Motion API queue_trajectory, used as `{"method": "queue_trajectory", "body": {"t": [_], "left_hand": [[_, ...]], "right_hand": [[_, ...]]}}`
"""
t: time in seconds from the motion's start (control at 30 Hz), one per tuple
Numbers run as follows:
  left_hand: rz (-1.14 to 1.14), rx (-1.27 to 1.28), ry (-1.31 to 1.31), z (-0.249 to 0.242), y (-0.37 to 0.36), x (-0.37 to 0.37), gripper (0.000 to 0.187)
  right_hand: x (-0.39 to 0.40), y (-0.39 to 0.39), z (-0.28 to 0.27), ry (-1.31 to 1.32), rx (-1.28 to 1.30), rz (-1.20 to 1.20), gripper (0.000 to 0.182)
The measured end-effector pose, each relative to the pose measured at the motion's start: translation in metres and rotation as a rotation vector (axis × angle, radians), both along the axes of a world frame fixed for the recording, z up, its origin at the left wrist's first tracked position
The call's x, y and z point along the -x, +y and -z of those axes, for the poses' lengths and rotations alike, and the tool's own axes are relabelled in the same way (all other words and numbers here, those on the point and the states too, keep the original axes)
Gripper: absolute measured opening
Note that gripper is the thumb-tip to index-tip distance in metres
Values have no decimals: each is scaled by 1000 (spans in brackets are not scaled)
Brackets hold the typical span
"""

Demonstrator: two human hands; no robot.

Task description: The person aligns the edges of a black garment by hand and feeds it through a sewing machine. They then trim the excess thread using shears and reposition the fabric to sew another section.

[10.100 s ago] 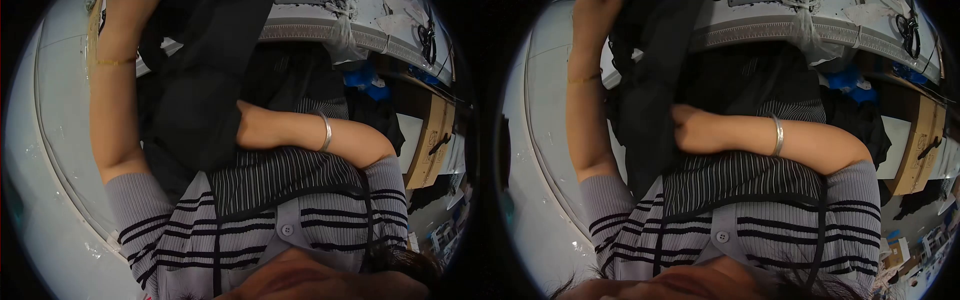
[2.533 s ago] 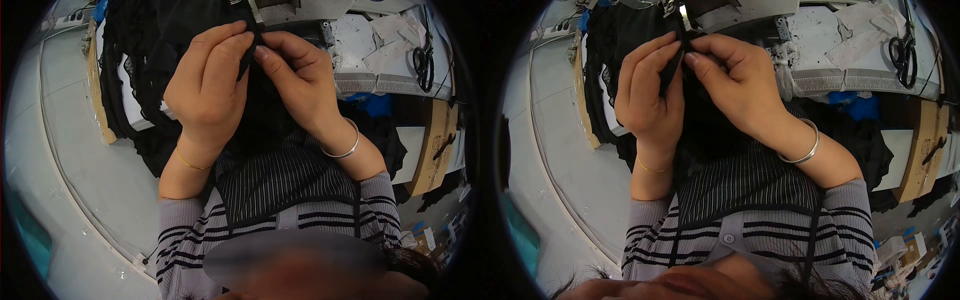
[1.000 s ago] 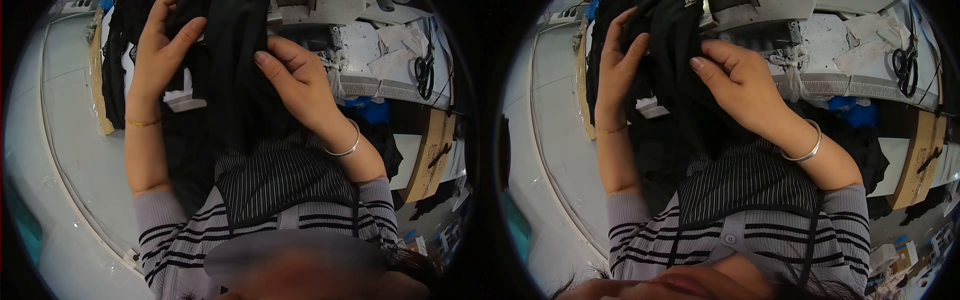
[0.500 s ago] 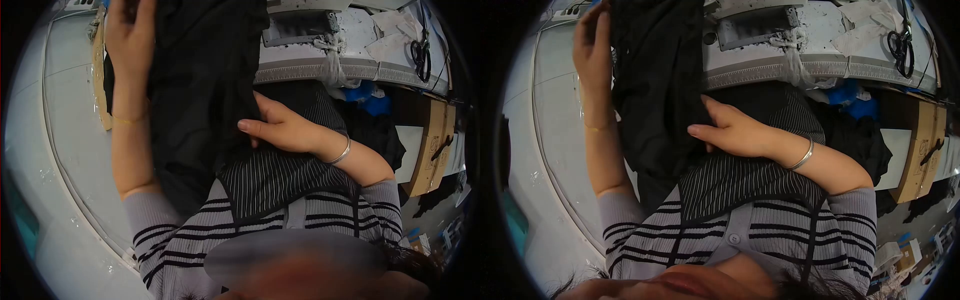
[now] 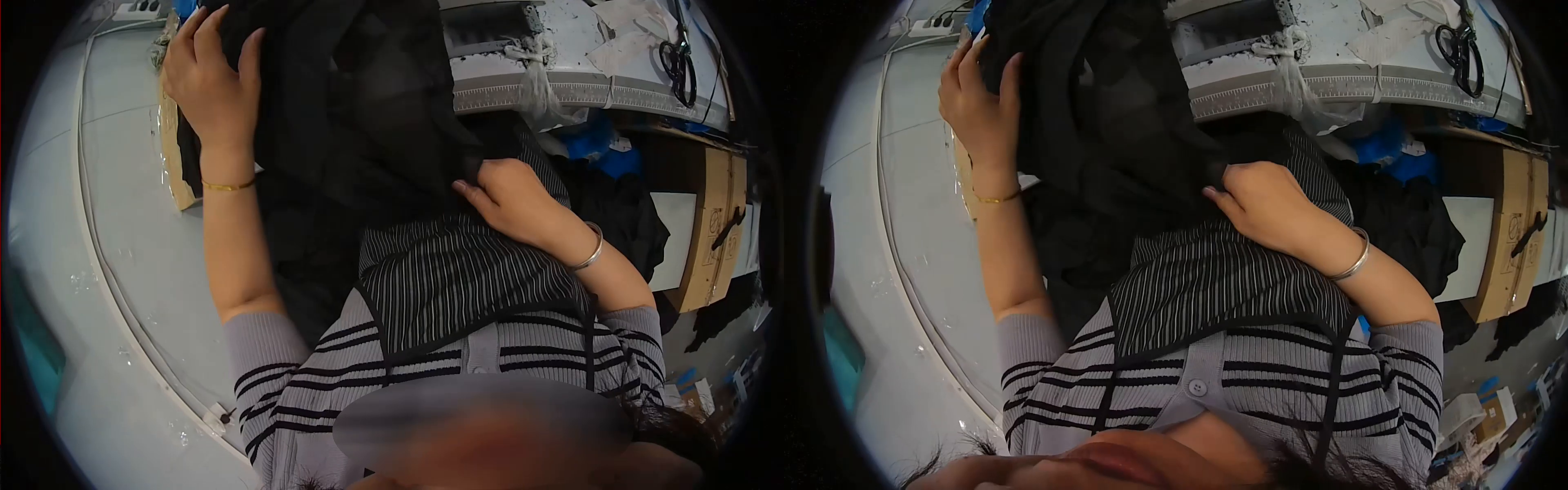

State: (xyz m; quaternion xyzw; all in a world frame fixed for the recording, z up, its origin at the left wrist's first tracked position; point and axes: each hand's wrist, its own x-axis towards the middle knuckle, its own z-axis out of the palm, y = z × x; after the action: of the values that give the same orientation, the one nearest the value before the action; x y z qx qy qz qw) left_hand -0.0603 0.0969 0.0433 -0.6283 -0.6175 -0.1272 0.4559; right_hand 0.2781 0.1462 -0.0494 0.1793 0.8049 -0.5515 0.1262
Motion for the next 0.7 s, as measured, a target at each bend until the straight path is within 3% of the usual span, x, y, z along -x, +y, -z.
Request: {"method": "queue_trajectory", "body": {"t": [0.07,0.1,0.17,0.2,0.3,0.33,0.4,0.5,0.6,0.7], "left_hand": [[163,39,-486,15,-6,-34,31],[231,40,-775,31,-9,-69,34],[231,-11,-718,57,2,-104,40],[175,-54,-634,67,4,-110,41],[122,-30,-579,75,-3,-85,36],[62,46,-563,70,-9,-82,34],[31,95,-563,59,-17,-86,28],[37,94,-562,49,-15,-88,18],[354,-149,-889,37,1,-96,8],[373,-161,-804,21,10,-98,7]], "right_hand": [[-11,-10,34,371,-352,277,31],[-7,-3,29,373,-353,278,31],[5,16,6,600,-209,695,28],[15,30,3,707,-315,770,28],[56,55,-11,851,-283,867,26],[68,57,-12,852,-277,871,26],[83,60,-12,731,65,890,24],[84,66,-6,749,125,842,21],[79,64,-8,739,153,867,20],[69,56,-13,717,-9,849,25]]}}
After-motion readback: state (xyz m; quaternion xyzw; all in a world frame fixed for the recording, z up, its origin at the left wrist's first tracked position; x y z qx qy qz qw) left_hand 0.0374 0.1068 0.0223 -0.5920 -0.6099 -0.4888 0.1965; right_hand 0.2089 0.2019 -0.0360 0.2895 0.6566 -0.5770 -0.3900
